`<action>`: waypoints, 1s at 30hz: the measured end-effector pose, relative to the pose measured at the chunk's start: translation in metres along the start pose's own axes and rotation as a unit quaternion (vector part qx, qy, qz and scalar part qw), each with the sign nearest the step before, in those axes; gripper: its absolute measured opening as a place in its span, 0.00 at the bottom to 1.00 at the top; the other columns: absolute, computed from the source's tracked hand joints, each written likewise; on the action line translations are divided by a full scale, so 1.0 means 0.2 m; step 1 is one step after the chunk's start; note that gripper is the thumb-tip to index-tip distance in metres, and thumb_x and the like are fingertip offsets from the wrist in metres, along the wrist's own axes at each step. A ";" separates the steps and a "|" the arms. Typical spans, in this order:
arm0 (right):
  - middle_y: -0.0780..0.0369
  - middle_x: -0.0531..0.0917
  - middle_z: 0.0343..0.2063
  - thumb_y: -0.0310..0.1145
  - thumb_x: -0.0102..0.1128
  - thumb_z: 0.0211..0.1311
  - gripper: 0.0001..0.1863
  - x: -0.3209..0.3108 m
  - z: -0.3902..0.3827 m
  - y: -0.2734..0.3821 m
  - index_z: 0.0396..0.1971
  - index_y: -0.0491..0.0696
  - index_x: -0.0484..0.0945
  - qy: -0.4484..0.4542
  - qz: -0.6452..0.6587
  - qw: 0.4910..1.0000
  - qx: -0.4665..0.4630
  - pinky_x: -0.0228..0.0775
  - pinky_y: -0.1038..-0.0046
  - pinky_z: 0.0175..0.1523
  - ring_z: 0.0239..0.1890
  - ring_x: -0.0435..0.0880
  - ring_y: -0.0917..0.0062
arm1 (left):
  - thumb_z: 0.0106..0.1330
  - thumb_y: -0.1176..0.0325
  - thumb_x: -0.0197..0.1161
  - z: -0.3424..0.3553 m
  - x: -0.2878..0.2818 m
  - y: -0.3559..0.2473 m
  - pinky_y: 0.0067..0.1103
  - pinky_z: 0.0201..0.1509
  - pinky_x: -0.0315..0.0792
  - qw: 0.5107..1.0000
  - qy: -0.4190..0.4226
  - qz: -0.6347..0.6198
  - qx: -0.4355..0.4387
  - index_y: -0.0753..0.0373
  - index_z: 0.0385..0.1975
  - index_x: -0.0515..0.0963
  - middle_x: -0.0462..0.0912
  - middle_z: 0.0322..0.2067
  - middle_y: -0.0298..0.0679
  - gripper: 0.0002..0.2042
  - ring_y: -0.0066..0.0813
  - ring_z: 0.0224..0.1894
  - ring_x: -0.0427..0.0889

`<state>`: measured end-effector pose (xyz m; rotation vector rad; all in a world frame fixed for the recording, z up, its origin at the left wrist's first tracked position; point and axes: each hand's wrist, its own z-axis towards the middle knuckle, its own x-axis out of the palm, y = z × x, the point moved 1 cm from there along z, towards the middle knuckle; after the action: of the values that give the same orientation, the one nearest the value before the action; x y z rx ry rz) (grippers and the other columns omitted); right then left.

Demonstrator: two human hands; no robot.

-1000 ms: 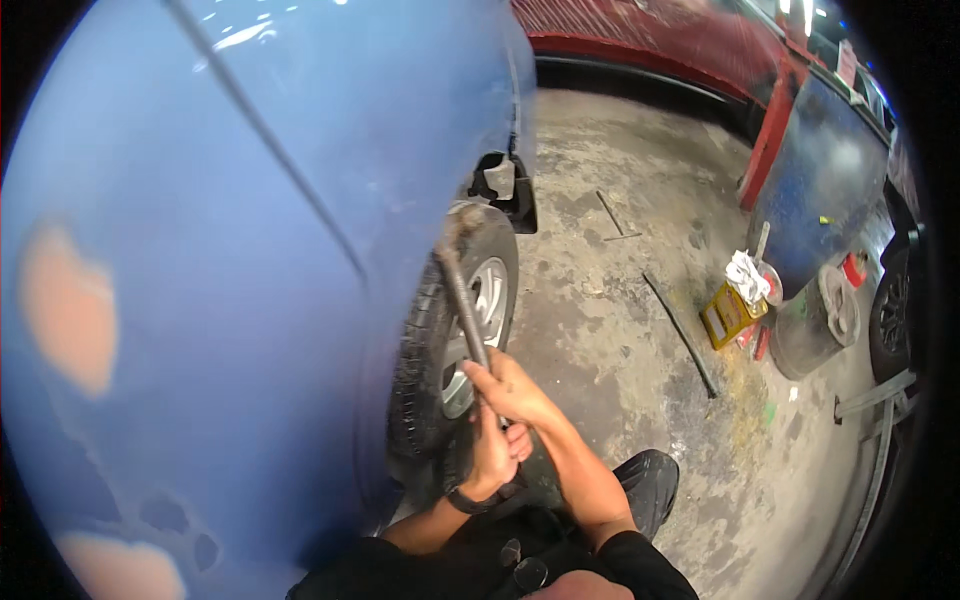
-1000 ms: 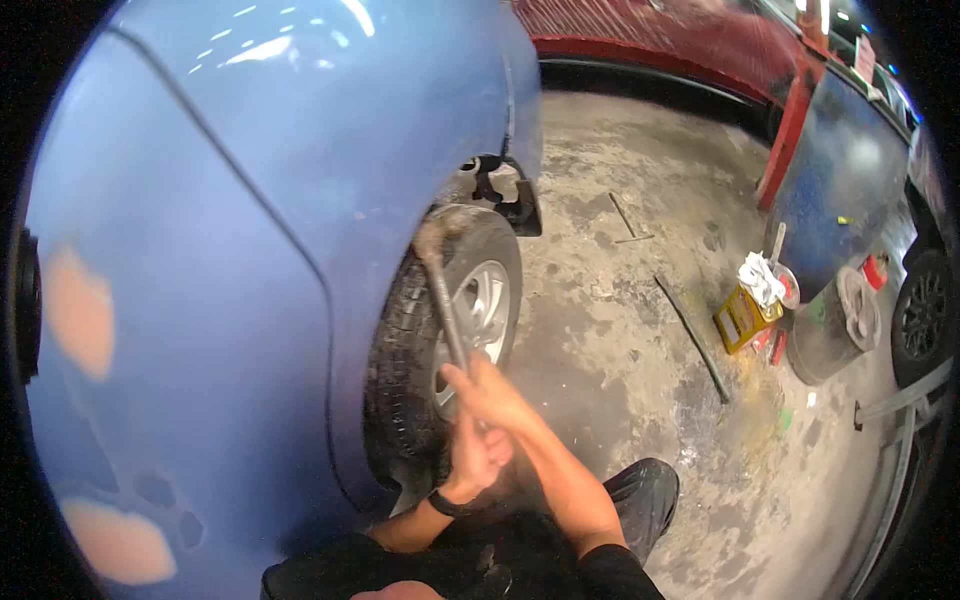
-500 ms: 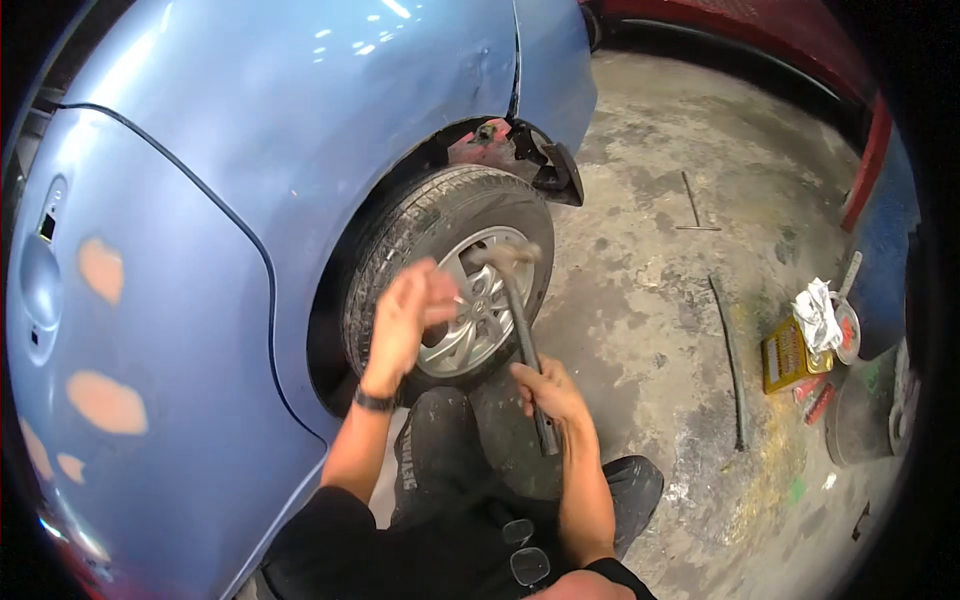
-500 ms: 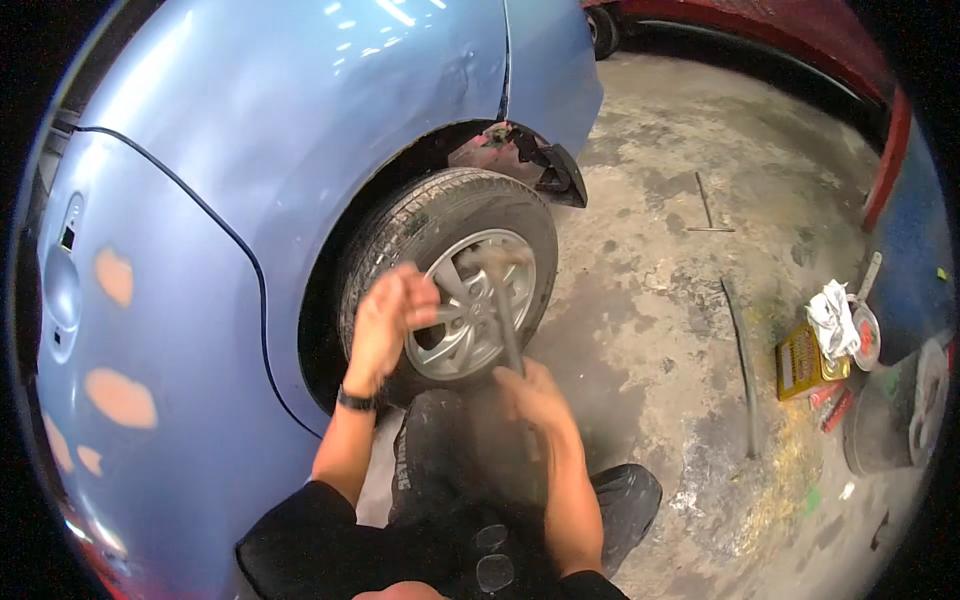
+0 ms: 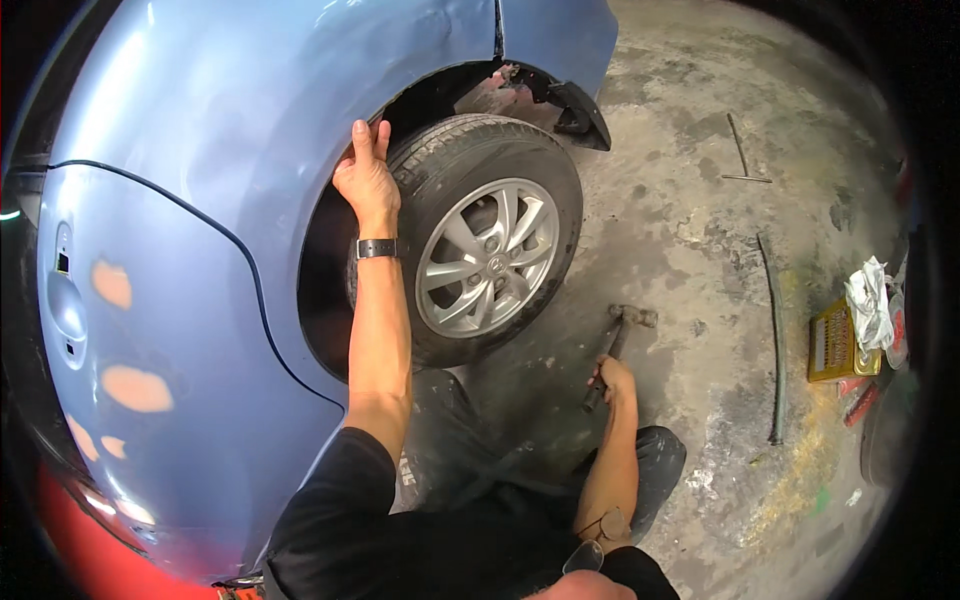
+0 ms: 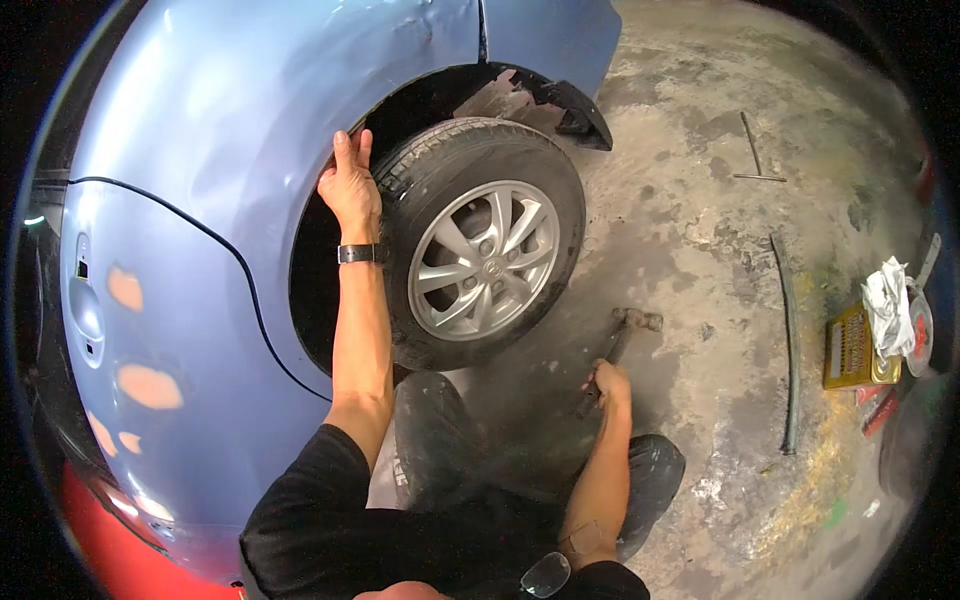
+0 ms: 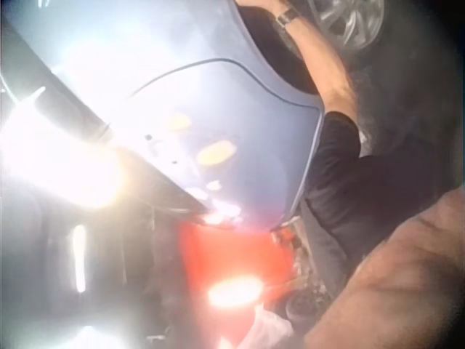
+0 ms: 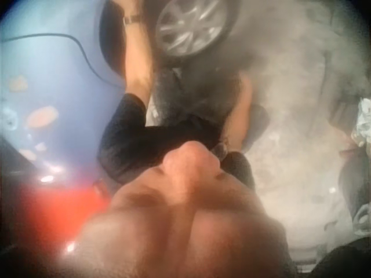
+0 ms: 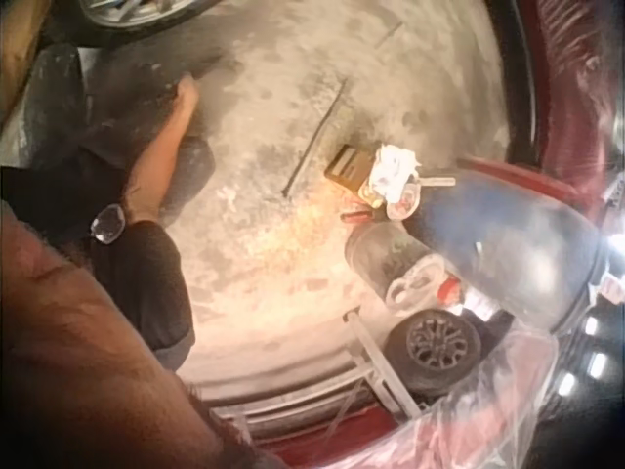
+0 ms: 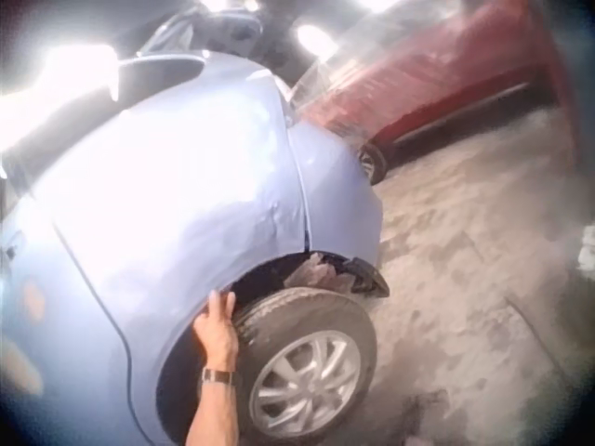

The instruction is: The person uses a hammer to repeatedly strike a metal tool held against the inner edge of a blue car's wheel well, then reaches in to adjust a part by hand.

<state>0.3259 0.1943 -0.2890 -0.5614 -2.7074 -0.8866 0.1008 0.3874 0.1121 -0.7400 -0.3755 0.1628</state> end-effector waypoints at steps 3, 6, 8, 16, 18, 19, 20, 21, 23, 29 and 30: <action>0.61 0.72 0.14 0.29 0.50 0.61 0.09 -0.05 0.03 0.01 0.26 0.40 0.71 -0.007 -0.058 0.998 0.027 0.62 0.71 0.14 0.11 0.73 0.72 | 0.66 0.69 0.61 0.01 -0.03 0.01 0.26 0.46 0.82 0.999 0.027 0.014 -0.022 0.71 0.42 0.75 0.80 0.40 0.45 0.12 0.35 0.42 0.83; 0.63 0.70 0.13 0.29 0.50 0.60 0.07 -0.11 0.11 0.02 0.26 0.42 0.70 0.007 -0.061 0.998 0.017 0.65 0.71 0.13 0.10 0.71 0.74 | 0.66 0.71 0.61 0.01 -0.02 0.01 0.26 0.45 0.81 0.999 0.023 0.030 -0.029 0.72 0.43 0.74 0.80 0.41 0.46 0.12 0.36 0.42 0.83; 0.62 0.70 0.13 0.28 0.50 0.60 0.06 -0.11 0.09 0.06 0.26 0.41 0.70 0.016 -0.041 0.999 0.017 0.61 0.71 0.11 0.08 0.70 0.74 | 0.65 0.72 0.61 0.02 -0.04 -0.01 0.26 0.45 0.82 0.998 0.035 0.042 -0.002 0.73 0.43 0.75 0.81 0.41 0.47 0.11 0.36 0.42 0.83; 0.64 0.69 0.12 0.28 0.51 0.58 0.07 -0.14 0.15 -0.04 0.24 0.42 0.70 -0.029 -0.097 0.995 -0.005 0.63 0.72 0.11 0.08 0.67 0.76 | 0.62 0.76 0.64 0.02 -0.05 -0.01 0.23 0.42 0.82 0.996 0.024 0.077 0.026 0.72 0.39 0.77 0.82 0.36 0.44 0.09 0.31 0.36 0.84; 0.63 0.69 0.11 0.27 0.51 0.58 0.07 -0.15 0.12 -0.05 0.23 0.40 0.70 -0.035 -0.108 0.993 -0.007 0.63 0.72 0.12 0.08 0.67 0.75 | 0.63 0.75 0.64 0.03 -0.06 -0.02 0.23 0.41 0.81 0.995 0.047 0.080 0.027 0.72 0.39 0.77 0.82 0.36 0.44 0.09 0.31 0.34 0.84; 0.63 0.69 0.11 0.27 0.51 0.58 0.07 -0.14 0.09 -0.07 0.23 0.40 0.70 -0.040 -0.104 0.994 -0.007 0.63 0.72 0.12 0.08 0.67 0.75 | 0.63 0.75 0.64 0.03 -0.06 -0.03 0.23 0.41 0.81 0.996 0.051 0.076 0.024 0.72 0.39 0.77 0.82 0.36 0.44 0.09 0.31 0.34 0.84; 0.62 0.69 0.11 0.26 0.50 0.59 0.08 -0.13 0.06 -0.10 0.22 0.40 0.71 -0.047 -0.098 0.994 -0.005 0.63 0.72 0.12 0.08 0.67 0.75 | 0.63 0.75 0.63 0.03 -0.06 -0.03 0.22 0.40 0.81 0.995 0.054 0.078 0.017 0.72 0.39 0.77 0.82 0.36 0.44 0.09 0.31 0.34 0.84; 0.62 0.69 0.11 0.26 0.49 0.59 0.08 -0.13 0.02 -0.13 0.22 0.40 0.71 -0.054 -0.094 0.994 -0.003 0.63 0.72 0.13 0.08 0.67 0.75 | 0.63 0.74 0.63 0.03 -0.07 -0.03 0.22 0.40 0.81 0.995 0.056 0.081 0.008 0.72 0.39 0.77 0.82 0.36 0.44 0.09 0.30 0.35 0.84; 0.62 0.70 0.11 0.25 0.49 0.59 0.08 -0.11 -0.03 -0.19 0.22 0.40 0.71 -0.062 -0.074 0.995 0.003 0.63 0.72 0.13 0.08 0.67 0.74 | 0.63 0.74 0.63 0.03 -0.09 -0.03 0.22 0.40 0.81 0.995 0.068 0.076 0.007 0.71 0.40 0.77 0.82 0.36 0.44 0.09 0.31 0.35 0.84; 0.63 0.71 0.13 0.28 0.49 0.62 0.08 -0.04 -0.21 -0.30 0.25 0.42 0.73 -0.061 0.006 0.998 0.030 0.67 0.71 0.18 0.10 0.69 0.74 | 0.64 0.73 0.62 0.07 -0.15 0.00 0.21 0.42 0.80 0.990 0.111 0.087 0.005 0.71 0.41 0.76 0.82 0.36 0.44 0.10 0.30 0.36 0.84; 0.63 0.71 0.13 0.28 0.49 0.62 0.08 -0.03 -0.23 -0.31 0.25 0.42 0.73 -0.067 0.011 0.997 0.026 0.67 0.71 0.18 0.10 0.69 0.74 | 0.64 0.72 0.62 0.07 -0.15 -0.01 0.21 0.42 0.80 0.988 0.113 0.105 0.007 0.72 0.40 0.76 0.82 0.37 0.44 0.10 0.30 0.36 0.84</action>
<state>0.3099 0.1183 -0.2875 -0.6594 -2.8279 -0.7987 0.0684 0.3869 0.1149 -0.7740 -0.0792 0.2761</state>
